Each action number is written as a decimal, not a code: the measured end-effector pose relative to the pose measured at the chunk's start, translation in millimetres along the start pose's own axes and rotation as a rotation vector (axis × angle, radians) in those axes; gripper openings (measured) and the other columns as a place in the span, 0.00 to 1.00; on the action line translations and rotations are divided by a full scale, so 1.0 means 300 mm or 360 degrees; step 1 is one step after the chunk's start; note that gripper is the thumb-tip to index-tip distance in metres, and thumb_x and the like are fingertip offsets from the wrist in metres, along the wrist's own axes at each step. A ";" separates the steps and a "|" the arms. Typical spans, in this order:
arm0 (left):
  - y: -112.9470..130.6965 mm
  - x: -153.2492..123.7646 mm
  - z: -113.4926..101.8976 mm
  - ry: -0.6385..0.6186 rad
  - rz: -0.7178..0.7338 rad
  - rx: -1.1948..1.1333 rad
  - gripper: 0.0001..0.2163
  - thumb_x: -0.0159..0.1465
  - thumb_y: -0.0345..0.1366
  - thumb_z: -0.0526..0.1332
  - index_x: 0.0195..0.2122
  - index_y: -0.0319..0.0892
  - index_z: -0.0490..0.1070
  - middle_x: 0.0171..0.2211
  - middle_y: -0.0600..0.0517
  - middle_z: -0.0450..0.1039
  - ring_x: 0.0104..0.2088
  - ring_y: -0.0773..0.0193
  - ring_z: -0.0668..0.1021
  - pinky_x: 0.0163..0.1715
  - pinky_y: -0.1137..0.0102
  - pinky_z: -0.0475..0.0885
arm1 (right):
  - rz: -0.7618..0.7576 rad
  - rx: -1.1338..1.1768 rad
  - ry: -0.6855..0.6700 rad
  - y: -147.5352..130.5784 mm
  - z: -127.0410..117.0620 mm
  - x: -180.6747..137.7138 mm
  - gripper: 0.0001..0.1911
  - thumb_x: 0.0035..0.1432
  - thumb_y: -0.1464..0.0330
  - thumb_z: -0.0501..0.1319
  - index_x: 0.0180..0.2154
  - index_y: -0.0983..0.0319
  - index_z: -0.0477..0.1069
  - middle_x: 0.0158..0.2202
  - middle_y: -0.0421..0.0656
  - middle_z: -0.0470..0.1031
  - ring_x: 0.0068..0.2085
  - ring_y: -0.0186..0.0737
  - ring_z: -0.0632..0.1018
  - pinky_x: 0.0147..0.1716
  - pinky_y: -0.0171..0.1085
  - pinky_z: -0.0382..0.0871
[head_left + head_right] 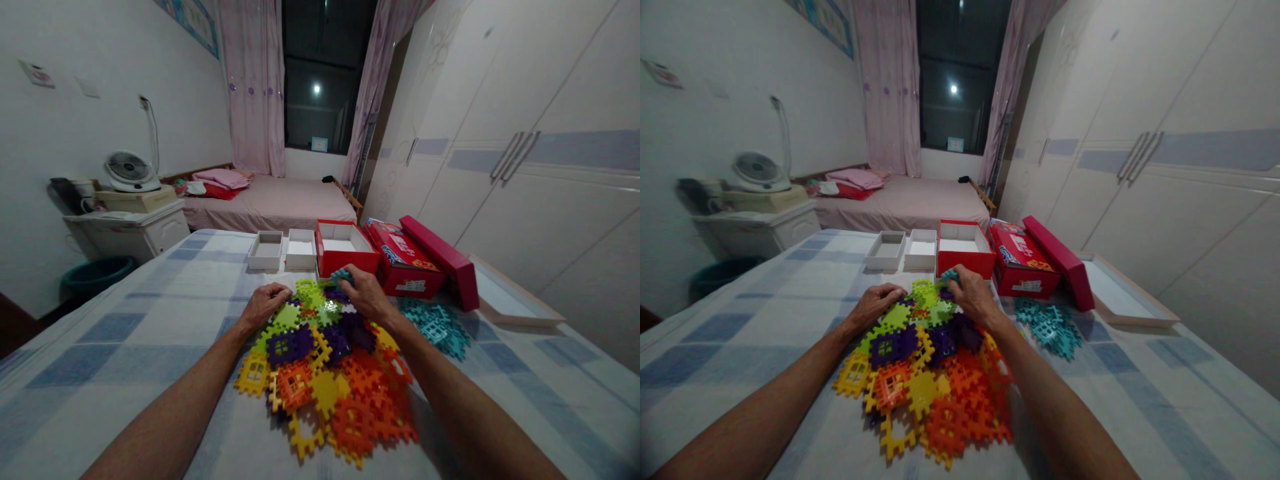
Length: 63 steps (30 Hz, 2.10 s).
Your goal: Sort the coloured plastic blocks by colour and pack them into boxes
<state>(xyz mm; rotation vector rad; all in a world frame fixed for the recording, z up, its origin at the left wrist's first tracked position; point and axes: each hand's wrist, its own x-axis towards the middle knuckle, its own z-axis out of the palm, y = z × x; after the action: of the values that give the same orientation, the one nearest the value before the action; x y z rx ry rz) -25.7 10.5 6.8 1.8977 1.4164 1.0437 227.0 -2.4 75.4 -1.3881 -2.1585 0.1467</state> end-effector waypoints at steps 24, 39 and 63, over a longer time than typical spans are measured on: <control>0.024 -0.004 -0.011 -0.0014 -0.0038 0.0108 0.19 0.55 0.49 0.55 0.33 0.40 0.77 0.34 0.50 0.78 0.36 0.59 0.77 0.39 0.68 0.67 | 0.0087 -0.0050 -0.0474 -0.005 -0.159 -0.397 0.18 0.58 0.64 0.57 0.50 0.59 0.67 0.46 0.48 0.71 0.47 0.43 0.72 0.47 0.42 0.65; 0.017 -0.003 -0.009 -0.0010 -0.0033 0.0085 0.19 0.55 0.49 0.55 0.33 0.40 0.77 0.32 0.50 0.78 0.35 0.60 0.76 0.37 0.69 0.68 | 0.0181 0.0282 -0.0281 -0.022 -0.166 -0.342 0.16 0.59 0.63 0.56 0.48 0.59 0.70 0.46 0.46 0.73 0.47 0.42 0.73 0.49 0.43 0.65; 0.006 0.001 -0.009 -0.0034 -0.0003 0.0123 0.19 0.55 0.49 0.55 0.33 0.40 0.76 0.34 0.49 0.78 0.37 0.59 0.76 0.40 0.68 0.67 | 0.0646 0.0102 -0.0173 -0.065 -0.101 -0.722 0.29 0.54 0.58 0.57 0.56 0.60 0.61 0.52 0.50 0.69 0.52 0.49 0.70 0.53 0.49 0.64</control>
<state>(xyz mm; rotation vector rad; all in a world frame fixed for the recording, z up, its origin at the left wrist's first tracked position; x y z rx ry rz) -27.1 10.2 10.0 1.9560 1.4655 0.9780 292.6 -205.1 21.9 -1.8006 -1.9096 0.4490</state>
